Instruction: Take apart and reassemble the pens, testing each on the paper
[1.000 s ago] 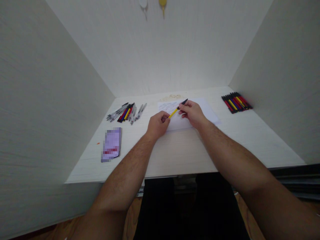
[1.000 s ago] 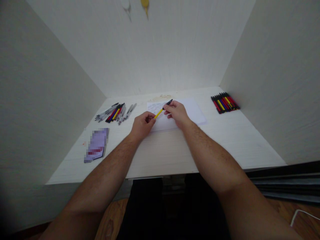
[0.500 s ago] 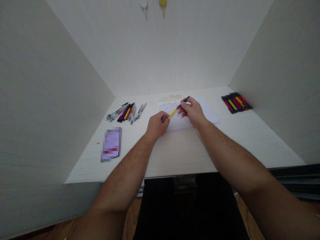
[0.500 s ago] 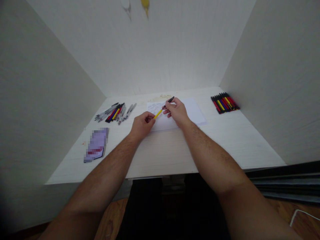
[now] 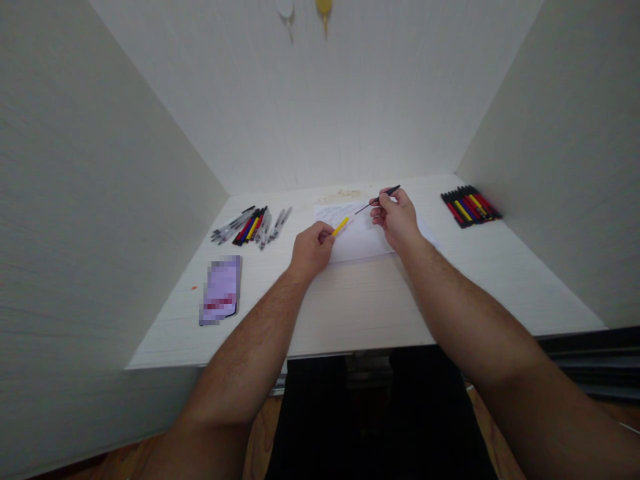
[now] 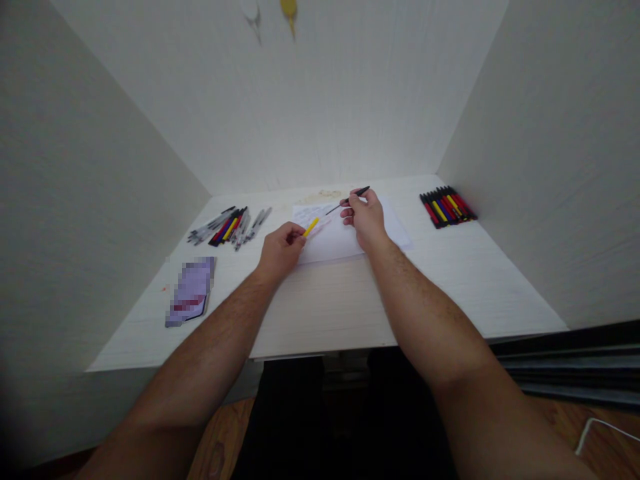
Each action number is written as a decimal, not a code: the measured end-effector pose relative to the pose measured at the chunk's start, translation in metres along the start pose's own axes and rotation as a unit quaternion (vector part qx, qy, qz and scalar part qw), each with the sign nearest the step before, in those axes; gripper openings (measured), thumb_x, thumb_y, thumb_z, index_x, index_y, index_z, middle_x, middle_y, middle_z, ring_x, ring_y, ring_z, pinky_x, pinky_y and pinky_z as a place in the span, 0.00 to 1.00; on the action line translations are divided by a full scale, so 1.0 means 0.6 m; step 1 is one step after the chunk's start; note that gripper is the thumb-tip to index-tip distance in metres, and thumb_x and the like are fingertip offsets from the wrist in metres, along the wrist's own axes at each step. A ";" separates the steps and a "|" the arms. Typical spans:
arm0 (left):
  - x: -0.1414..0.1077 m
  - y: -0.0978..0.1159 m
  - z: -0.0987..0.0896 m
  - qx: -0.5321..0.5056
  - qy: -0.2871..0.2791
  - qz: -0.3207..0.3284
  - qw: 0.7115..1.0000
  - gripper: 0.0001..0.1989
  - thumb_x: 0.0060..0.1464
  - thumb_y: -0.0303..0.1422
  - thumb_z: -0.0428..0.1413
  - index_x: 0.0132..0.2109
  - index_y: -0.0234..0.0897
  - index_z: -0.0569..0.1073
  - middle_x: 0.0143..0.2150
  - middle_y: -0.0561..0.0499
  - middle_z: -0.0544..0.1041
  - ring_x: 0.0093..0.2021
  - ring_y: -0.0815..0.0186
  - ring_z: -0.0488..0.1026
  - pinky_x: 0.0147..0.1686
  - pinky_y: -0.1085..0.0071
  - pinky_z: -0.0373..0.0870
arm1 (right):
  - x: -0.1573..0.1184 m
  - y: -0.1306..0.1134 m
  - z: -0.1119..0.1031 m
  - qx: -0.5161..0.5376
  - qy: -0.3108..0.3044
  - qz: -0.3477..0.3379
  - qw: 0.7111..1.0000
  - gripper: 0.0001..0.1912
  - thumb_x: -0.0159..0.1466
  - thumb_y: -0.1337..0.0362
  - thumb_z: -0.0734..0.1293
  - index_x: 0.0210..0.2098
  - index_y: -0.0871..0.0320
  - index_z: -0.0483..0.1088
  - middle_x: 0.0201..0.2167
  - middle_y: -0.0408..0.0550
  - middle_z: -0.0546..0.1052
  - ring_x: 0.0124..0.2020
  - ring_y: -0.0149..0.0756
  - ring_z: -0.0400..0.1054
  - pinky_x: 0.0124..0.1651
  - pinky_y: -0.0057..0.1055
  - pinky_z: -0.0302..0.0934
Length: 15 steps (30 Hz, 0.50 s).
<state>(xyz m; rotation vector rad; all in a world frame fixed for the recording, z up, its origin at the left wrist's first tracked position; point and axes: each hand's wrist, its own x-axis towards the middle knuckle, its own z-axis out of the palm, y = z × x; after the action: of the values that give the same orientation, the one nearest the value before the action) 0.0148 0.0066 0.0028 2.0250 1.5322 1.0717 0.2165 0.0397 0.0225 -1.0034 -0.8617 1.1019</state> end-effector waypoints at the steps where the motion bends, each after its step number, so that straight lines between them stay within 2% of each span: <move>1: 0.000 0.001 0.000 0.000 -0.002 -0.001 1.000 0.06 0.52 0.30 0.54 0.38 0.39 0.74 0.29 0.54 0.74 0.29 0.69 0.68 0.32 0.71 0.64 | 0.000 -0.001 0.000 -0.003 -0.001 0.001 1.000 0.12 0.63 0.56 0.66 0.39 0.51 0.59 0.31 0.39 0.74 0.22 0.24 0.66 0.22 0.21 0.59; 7: 0.003 -0.001 0.002 0.010 0.004 -0.022 1.000 0.07 0.52 0.32 0.56 0.38 0.39 0.76 0.30 0.53 0.76 0.31 0.68 0.69 0.34 0.70 0.66 | -0.001 0.001 0.001 -0.020 0.004 -0.003 1.000 0.14 0.62 0.53 0.67 0.39 0.51 0.59 0.31 0.38 0.74 0.22 0.24 0.66 0.23 0.21 0.59; 15: 0.014 -0.013 0.009 0.095 0.007 -0.063 0.993 0.08 0.49 0.33 0.58 0.37 0.39 0.80 0.32 0.48 0.79 0.32 0.63 0.72 0.37 0.66 0.67 | -0.002 0.002 0.004 0.001 0.018 -0.001 1.000 0.08 0.64 0.60 0.65 0.37 0.53 0.60 0.28 0.38 0.74 0.20 0.24 0.64 0.21 0.22 0.58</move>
<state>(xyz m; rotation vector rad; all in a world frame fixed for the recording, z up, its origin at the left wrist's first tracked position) 0.0150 0.0177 -0.0032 2.0133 1.8051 0.9239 0.2135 0.0392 0.0221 -1.0182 -0.8328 1.0801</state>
